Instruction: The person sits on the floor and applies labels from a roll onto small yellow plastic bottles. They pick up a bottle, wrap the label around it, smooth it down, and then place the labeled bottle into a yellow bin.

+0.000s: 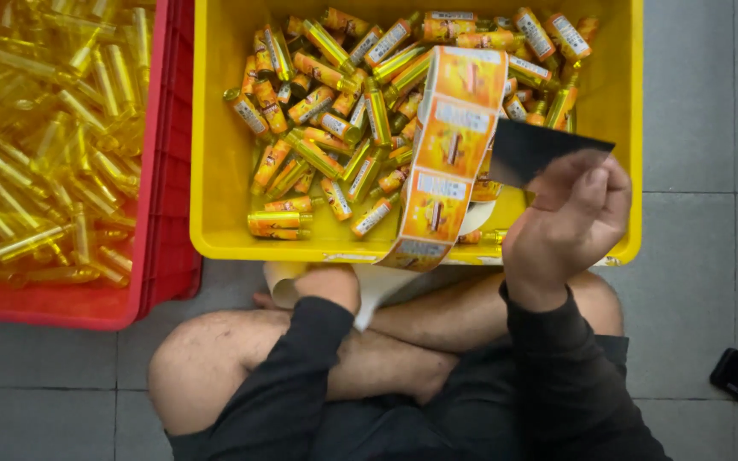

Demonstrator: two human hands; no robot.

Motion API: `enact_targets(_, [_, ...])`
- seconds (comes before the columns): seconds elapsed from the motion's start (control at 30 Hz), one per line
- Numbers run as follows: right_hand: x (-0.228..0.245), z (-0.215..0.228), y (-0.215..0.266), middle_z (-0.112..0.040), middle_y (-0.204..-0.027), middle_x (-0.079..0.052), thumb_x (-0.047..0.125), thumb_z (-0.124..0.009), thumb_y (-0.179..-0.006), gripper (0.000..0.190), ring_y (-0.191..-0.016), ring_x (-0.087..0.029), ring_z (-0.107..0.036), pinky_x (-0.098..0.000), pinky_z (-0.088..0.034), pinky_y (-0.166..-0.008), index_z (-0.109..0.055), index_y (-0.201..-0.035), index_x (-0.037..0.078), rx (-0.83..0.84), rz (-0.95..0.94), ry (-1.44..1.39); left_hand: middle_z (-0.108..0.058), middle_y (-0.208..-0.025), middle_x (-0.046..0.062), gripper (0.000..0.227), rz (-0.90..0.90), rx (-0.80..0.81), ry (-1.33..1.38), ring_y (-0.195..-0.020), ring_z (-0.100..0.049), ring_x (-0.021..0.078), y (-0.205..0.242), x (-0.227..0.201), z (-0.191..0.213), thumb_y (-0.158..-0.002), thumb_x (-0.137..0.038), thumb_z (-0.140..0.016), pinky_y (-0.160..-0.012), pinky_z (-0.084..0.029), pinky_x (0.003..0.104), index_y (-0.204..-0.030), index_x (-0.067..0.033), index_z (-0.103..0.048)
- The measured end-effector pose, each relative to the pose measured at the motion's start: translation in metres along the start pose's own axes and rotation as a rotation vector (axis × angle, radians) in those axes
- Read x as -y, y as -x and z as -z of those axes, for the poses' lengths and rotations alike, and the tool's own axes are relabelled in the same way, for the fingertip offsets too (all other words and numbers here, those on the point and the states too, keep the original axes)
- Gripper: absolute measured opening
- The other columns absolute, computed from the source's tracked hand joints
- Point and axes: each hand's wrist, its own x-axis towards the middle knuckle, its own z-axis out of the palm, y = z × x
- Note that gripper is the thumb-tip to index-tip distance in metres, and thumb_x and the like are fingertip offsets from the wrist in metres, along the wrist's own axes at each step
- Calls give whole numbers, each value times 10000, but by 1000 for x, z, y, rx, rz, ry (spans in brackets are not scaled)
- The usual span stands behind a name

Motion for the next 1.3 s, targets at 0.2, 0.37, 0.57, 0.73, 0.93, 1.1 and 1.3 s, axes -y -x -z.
enact_targets(0.2, [-4, -4, 29, -586, -1153, -80, 228, -506, -1060, 104, -981, -169, -542, -297, -488, -898, -511, -1053, 124, 227, -13, -174, -675, -1159, 220, 364, 135, 253, -32, -1038, -621, 421, -5, 4, 35, -819, -279, -645, -777, -480, 552, -1114, -83, -728])
enact_targets(0.37, [0, -14, 49, -585, -1199, -89, 210, -483, -1082, 134, -1024, -219, -605, -356, -519, -982, -533, -1088, 85, 291, 111, -4, -727, -1009, 140, 380, -62, 105, 175, -901, -673, 380, 68, 14, 171, -781, -404, -684, -803, -459, 522, -1002, -96, -709])
enact_targets(0.57, [2, -34, 85, -629, -1128, -125, 177, -604, -979, 111, -1027, -313, -655, -441, -558, -938, -608, -998, 68, 576, 430, 347, -594, -1298, 175, 640, -447, -131, 1415, -1148, -624, 277, 116, 9, 211, -804, -170, -742, -982, -493, 362, -1338, 2, -433])
enact_targets(0.73, [7, -61, 112, -581, -1316, -109, 487, -766, -872, 458, -1189, -352, -597, -488, -477, -1026, -707, -1114, 103, 968, 613, 432, -579, -1261, 181, 488, -226, -395, 1780, -1119, -605, 232, 111, 35, 188, -893, 59, -608, -982, -520, 329, -1346, 10, -434])
enact_targets(0.93, [-7, -120, 119, -582, -1326, -168, 370, -837, -824, 875, -1184, -249, -563, -349, -455, -986, -418, -1469, -49, 1106, -278, 78, -629, -1249, 188, 441, -164, -526, 1823, -1117, -633, 230, 122, 95, 172, -957, -2, -580, -894, -601, 378, -1378, 11, -448])
enact_targets(1.1, [-6, -207, 133, -583, -599, -39, 100, -746, -914, 170, -620, -158, -525, -334, -459, -603, -682, -767, 44, 1401, -383, 262, -597, -1282, 215, 522, -123, -740, 1702, -1186, -613, 294, 132, 168, 158, -942, -15, -597, -958, -569, 411, -1420, 23, -391])
enact_targets(1.3, [-55, -306, 193, -621, -686, -19, 209, -689, -937, 162, -641, -125, -628, -266, -511, -554, -696, -840, 79, 1279, -670, 233, -646, -1000, 115, 284, 190, -887, 1279, -917, -668, 193, 112, 277, 153, -957, -10, -664, -814, -559, 303, -1217, 24, -557])
